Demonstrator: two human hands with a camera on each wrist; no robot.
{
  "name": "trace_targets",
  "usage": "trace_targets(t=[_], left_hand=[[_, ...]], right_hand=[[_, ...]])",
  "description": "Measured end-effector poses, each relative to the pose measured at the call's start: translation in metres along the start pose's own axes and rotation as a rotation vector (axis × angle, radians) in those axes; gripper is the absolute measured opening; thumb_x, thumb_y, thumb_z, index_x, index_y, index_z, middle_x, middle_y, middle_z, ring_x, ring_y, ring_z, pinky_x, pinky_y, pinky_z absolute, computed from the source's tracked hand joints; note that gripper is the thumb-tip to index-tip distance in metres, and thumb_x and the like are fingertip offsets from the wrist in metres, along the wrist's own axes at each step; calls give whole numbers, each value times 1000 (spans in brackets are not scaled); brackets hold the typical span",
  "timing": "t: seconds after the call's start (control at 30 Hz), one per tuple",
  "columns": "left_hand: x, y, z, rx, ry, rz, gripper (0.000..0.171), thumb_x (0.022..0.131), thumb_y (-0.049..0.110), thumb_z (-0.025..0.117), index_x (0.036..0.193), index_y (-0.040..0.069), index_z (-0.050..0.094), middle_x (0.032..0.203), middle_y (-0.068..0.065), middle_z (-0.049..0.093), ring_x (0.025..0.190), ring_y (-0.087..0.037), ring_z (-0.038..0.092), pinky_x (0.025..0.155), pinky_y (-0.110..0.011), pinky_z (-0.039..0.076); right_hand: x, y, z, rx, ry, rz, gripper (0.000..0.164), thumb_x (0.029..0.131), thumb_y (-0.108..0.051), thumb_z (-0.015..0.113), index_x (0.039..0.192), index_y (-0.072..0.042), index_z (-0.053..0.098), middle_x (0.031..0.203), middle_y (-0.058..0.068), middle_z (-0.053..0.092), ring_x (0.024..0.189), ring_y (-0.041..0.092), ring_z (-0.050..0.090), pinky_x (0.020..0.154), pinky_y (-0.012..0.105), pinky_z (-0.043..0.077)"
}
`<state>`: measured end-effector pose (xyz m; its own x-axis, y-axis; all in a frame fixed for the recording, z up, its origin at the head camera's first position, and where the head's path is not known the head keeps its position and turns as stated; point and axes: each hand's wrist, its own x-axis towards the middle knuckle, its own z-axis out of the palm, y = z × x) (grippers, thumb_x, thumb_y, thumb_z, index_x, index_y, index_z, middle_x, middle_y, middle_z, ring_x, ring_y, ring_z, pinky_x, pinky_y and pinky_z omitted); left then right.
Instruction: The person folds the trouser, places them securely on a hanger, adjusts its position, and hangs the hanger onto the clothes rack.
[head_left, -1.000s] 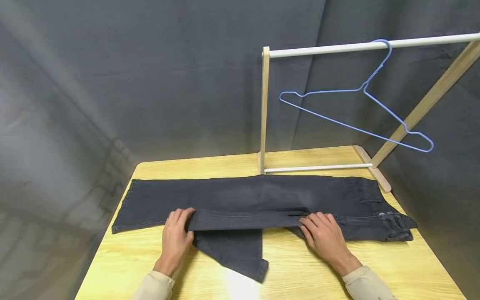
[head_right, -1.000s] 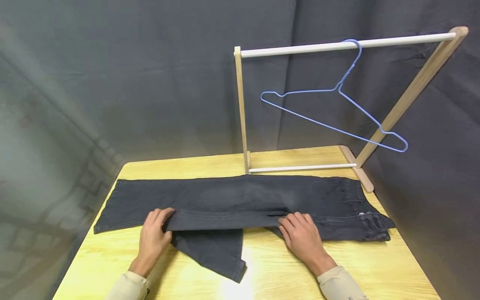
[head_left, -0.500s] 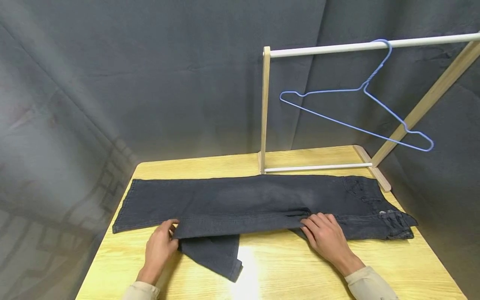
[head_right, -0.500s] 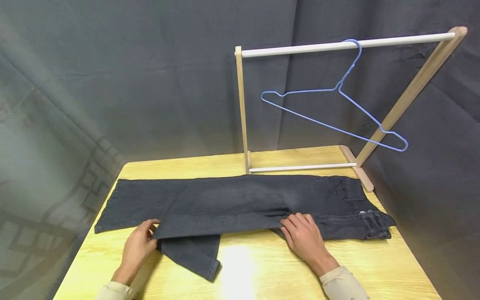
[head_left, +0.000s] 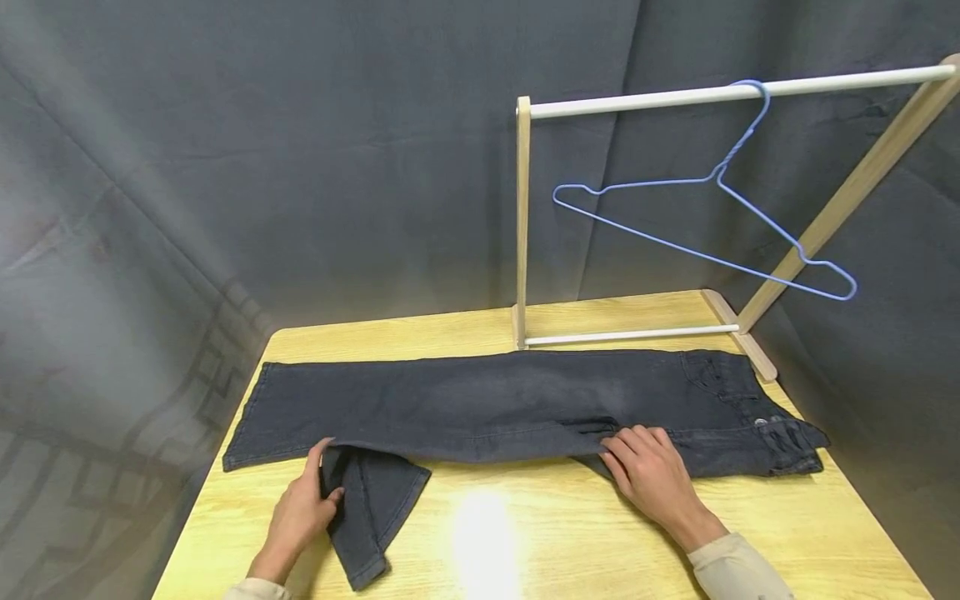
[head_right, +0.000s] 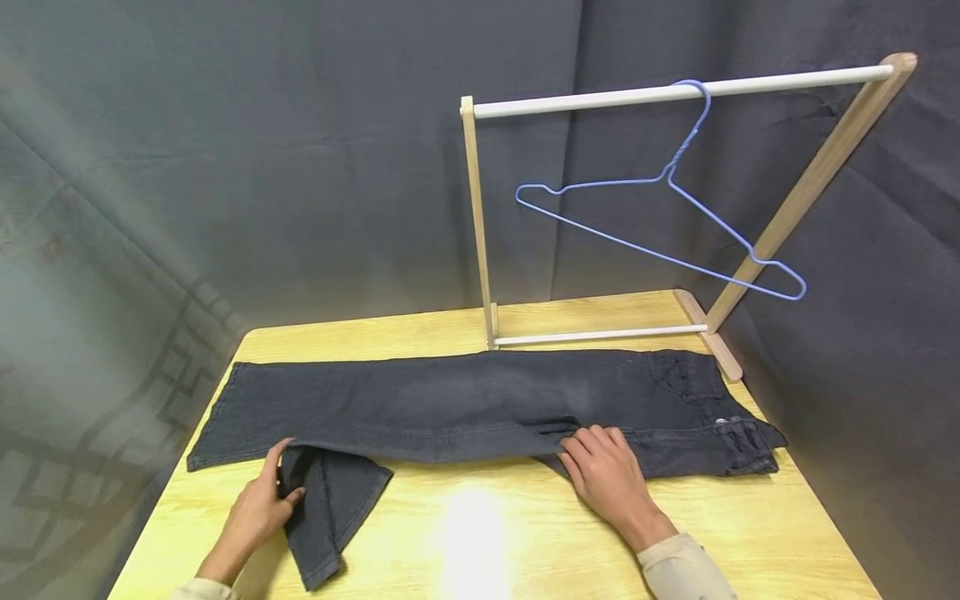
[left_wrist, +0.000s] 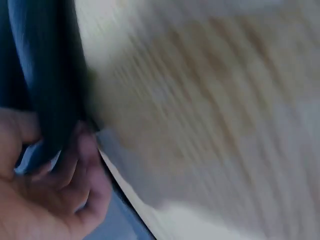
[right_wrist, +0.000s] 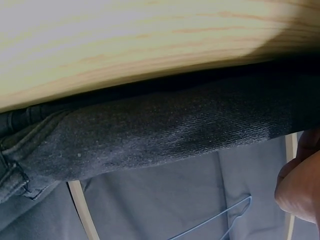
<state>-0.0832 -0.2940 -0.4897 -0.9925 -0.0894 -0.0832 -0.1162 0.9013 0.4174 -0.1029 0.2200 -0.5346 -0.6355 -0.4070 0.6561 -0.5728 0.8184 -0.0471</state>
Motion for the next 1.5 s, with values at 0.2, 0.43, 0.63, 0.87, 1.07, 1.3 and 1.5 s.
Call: trace_targets(t=[0.2,0.43,0.63,0.87,1.07,1.3,1.5], left_hand=[[0,-20,-30,136,514,83,42,78,-4,69,118,3,60,93,-23,69,80,-43,62,77,-59,41],[6,-39,-34,180,374,32,35,92,12,66,125,3,57,120,-29,55,111,-52,44,85,-68,28],[9,-34,-29,134,126,45,42,103,33,50,133,6,58,129,-27,52,114,-49,39,78,-61,23],[29,-7,-19,123,-22,280,43,101,39,57,135,13,60,102,-7,55,81,-20,51,68,-38,41],[30,-2,-10,224,-174,410,39,80,38,80,115,26,69,104,5,52,94,-18,47,74,-38,26],[23,-12,-13,148,-196,479,40,71,34,86,106,28,67,100,14,57,95,-14,59,78,-45,43],[16,-14,-18,146,-218,541,46,62,35,91,99,29,64,97,14,52,91,-11,51,72,-36,39]], right_hand=[[-2,2,-3,9,20,12,48,107,-44,38,91,-15,74,83,-3,66,76,17,57,74,39,42],[-3,5,-4,39,0,40,35,101,-42,53,93,-16,75,85,-2,67,79,17,58,77,39,43],[-3,5,-6,126,-54,36,11,95,-29,65,90,-24,73,88,-9,65,82,11,56,81,32,39],[-6,7,-10,163,-149,-22,10,93,-22,67,86,-27,72,92,-11,61,84,9,50,77,27,34],[-10,11,-12,58,-222,99,18,93,-10,62,105,-21,69,102,-7,64,94,14,57,78,36,43],[-20,23,-17,20,-280,184,32,90,-20,70,122,-19,67,113,-1,63,106,21,56,84,43,41],[-24,28,-16,26,-326,155,38,90,-35,72,125,-22,65,119,1,60,111,24,52,83,44,37]])
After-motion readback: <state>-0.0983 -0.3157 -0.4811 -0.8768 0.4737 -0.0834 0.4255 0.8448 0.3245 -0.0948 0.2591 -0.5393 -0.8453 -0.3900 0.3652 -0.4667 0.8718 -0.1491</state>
